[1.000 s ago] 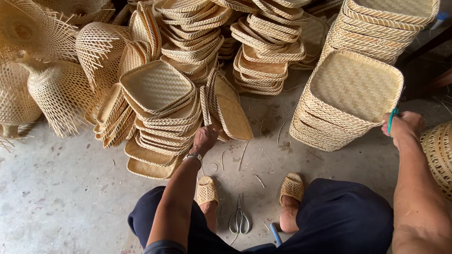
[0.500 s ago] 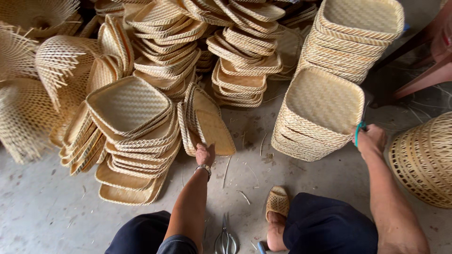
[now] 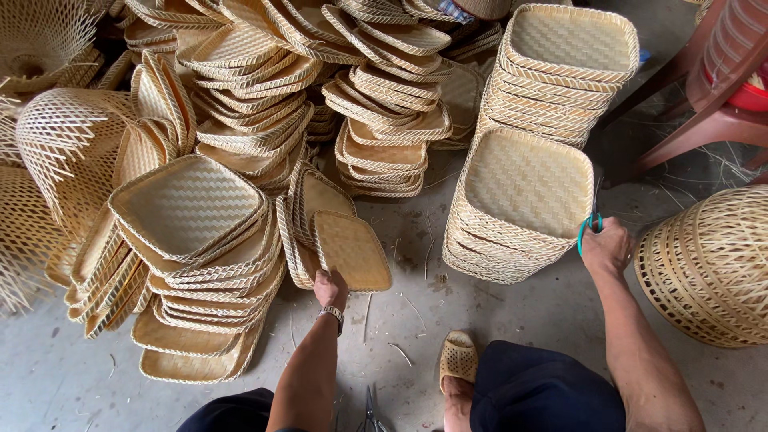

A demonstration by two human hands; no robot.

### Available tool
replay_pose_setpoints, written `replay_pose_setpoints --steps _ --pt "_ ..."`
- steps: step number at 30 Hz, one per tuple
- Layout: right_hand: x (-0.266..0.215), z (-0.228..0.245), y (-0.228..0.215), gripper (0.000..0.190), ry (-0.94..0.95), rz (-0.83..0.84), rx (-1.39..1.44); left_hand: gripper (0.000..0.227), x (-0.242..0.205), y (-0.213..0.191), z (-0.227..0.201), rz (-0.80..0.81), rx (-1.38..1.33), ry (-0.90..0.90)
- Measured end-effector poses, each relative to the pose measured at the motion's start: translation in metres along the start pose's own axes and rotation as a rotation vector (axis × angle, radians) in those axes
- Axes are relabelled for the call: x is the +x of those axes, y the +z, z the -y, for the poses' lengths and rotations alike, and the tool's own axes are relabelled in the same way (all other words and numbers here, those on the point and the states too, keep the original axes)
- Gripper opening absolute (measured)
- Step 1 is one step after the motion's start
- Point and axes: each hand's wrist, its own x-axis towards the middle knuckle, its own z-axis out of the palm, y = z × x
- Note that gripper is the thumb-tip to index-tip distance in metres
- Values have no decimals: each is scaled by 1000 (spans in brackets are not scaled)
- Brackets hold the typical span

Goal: The person trims the edges of woven bamboo squares using scissors and handles various woven bamboo items from the surrounding piles.

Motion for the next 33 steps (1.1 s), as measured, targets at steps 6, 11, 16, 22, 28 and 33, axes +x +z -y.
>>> replay_pose_setpoints --steps 6,11,16,22,28,33 --pt "-6 0 -15 45 1 -227 237 40 -20 -27 1 -21 -104 53" --pt "-15 38 -56 42 -170 -256 429 43 -10 -68 -32 -63 -467 210" --pt "-36 121 -106 28 -271 192 791 43 -7 -140 -104 292 -993 389" --pt "-71 222 -133 24 -312 484 1103 29 -17 -210 -168 766 -1401 121" --pt "-105 257 -125 20 -454 408 1158 34 -33 -240 -168 839 -1490 109" --pt "-116 251 -114 17 -532 365 1363 41 -46 -263 -161 854 -1423 176"
